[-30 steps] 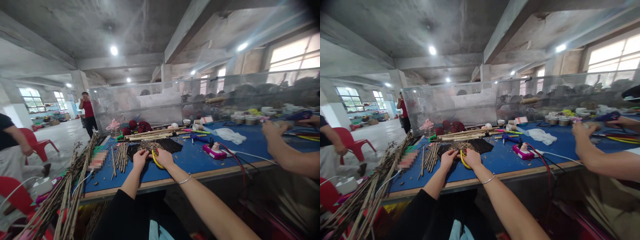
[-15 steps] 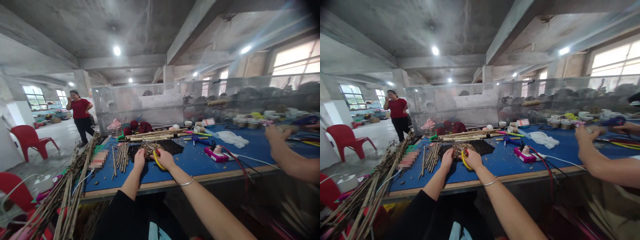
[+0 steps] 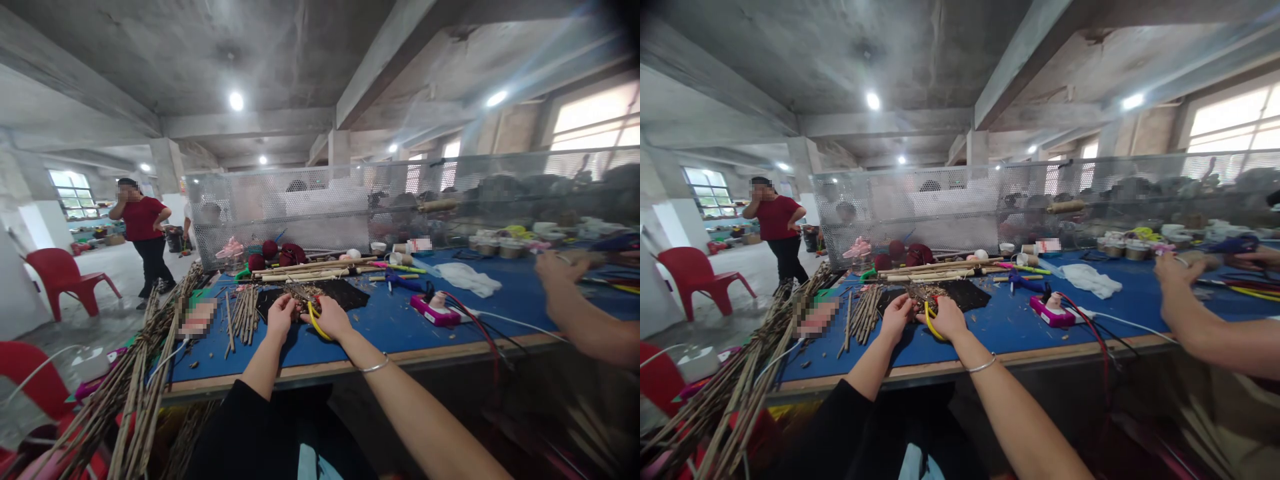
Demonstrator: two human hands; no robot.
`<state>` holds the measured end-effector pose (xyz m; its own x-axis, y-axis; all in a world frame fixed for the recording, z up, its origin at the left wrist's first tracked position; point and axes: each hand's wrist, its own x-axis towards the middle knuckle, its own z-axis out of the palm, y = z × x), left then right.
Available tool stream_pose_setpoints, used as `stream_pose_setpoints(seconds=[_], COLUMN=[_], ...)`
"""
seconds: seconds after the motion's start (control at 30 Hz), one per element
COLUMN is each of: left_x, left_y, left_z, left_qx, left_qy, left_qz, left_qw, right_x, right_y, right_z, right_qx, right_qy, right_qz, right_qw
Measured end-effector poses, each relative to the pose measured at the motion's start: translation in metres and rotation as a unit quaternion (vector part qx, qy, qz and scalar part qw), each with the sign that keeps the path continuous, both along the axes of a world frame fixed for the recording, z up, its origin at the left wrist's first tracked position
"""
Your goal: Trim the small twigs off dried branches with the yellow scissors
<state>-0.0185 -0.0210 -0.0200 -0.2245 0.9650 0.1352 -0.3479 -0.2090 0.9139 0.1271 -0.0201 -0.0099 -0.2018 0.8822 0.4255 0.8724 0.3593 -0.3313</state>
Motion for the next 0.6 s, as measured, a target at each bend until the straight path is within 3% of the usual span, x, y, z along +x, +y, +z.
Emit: stream_pose_setpoints(seconds=[0.6], left_x=[0.0040], left_y=[-0.0026], left_z=[0.0014], left_qx=[0.002], left_qy=[0.016], left_qz=[-0.030], left_qw=[0.999], right_x=[0.0001], right_y=[0.0025], right_z=[-0.0033], right_qx=[0.052], right_qy=[0.000], right_qz=[0.031], right_qw=[0.998])
